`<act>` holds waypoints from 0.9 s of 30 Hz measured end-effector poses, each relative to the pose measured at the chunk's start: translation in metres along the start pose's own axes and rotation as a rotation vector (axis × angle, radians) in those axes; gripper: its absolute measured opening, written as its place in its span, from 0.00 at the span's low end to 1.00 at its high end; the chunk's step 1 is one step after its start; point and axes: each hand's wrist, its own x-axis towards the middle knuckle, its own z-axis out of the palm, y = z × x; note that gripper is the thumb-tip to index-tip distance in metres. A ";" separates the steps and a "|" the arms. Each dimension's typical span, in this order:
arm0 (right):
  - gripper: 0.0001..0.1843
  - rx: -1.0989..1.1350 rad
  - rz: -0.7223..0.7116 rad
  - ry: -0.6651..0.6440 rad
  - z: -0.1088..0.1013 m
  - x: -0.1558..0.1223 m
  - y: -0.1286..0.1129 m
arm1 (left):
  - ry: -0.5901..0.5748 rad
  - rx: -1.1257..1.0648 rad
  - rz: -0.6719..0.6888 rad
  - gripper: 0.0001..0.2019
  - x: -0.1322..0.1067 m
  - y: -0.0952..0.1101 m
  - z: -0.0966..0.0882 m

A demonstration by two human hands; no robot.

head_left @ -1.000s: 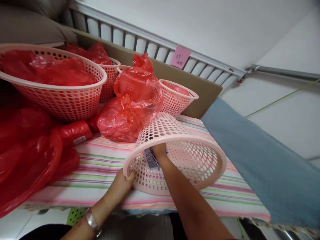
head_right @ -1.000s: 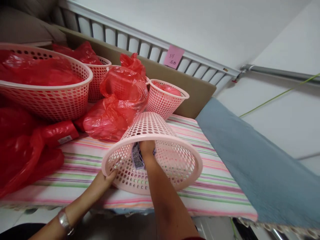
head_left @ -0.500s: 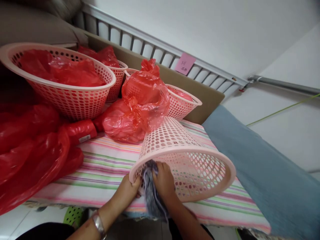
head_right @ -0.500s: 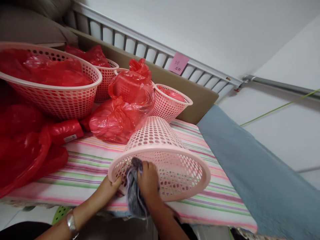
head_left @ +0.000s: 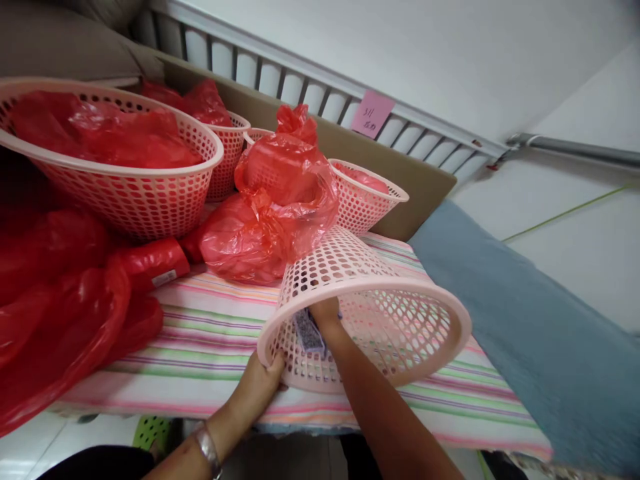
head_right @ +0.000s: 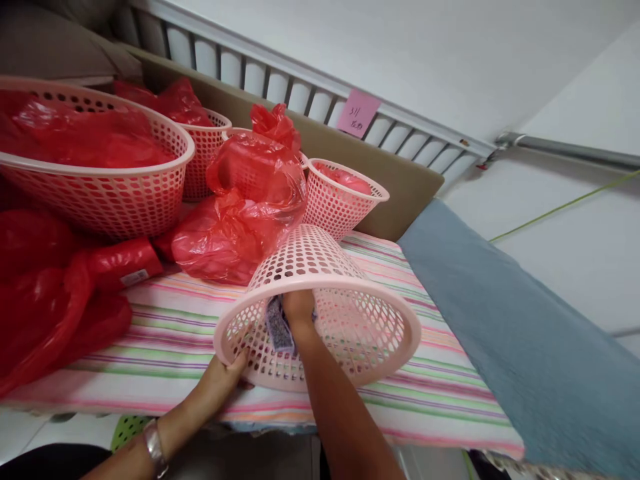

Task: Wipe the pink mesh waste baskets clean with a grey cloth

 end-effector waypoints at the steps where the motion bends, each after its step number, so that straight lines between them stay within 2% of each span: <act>1: 0.14 -0.022 0.007 -0.010 -0.005 -0.015 -0.002 | 0.007 0.002 -0.004 0.24 0.000 -0.001 0.000; 4: 0.13 -0.084 0.007 -0.057 -0.023 -0.071 -0.010 | 0.012 0.015 0.021 0.26 0.001 -0.002 0.001; 7: 0.13 -0.079 -0.036 -0.160 -0.045 -0.124 -0.014 | 0.051 0.038 0.169 0.22 0.002 -0.001 -0.001; 9: 0.13 -0.003 -0.052 -0.250 -0.059 -0.141 -0.011 | 0.084 0.042 0.264 0.19 0.003 -0.001 -0.002; 10: 0.12 0.050 -0.039 -0.290 -0.066 -0.144 -0.009 | 0.086 0.047 0.282 0.18 0.004 -0.002 -0.003; 12: 0.11 0.138 0.028 -0.307 -0.077 -0.136 -0.004 | 0.055 0.055 0.225 0.19 0.005 -0.004 -0.003; 14: 0.13 0.181 0.092 -0.201 -0.087 -0.117 0.000 | -0.005 0.057 0.110 0.22 0.006 -0.006 -0.002; 16: 0.19 0.194 0.094 -0.066 -0.093 -0.094 0.001 | -0.047 0.043 0.051 0.24 0.005 -0.007 -0.001; 18: 0.26 0.198 0.058 -0.070 -0.095 -0.076 0.001 | -0.056 0.028 0.067 0.25 0.005 -0.006 0.000; 20: 0.28 0.174 0.031 -0.163 -0.093 -0.067 0.001 | -0.056 0.032 0.083 0.24 0.004 -0.004 -0.001; 22: 0.28 0.125 0.026 -0.192 -0.086 -0.069 0.003 | -0.071 0.039 0.094 0.24 0.003 -0.003 -0.001; 24: 0.32 0.071 0.013 -0.171 -0.075 -0.079 0.006 | -0.077 0.031 0.112 0.24 0.003 -0.003 -0.002; 27: 0.40 -0.001 -0.090 -0.193 -0.054 -0.101 0.009 | -0.072 0.008 0.104 0.24 0.004 -0.005 -0.002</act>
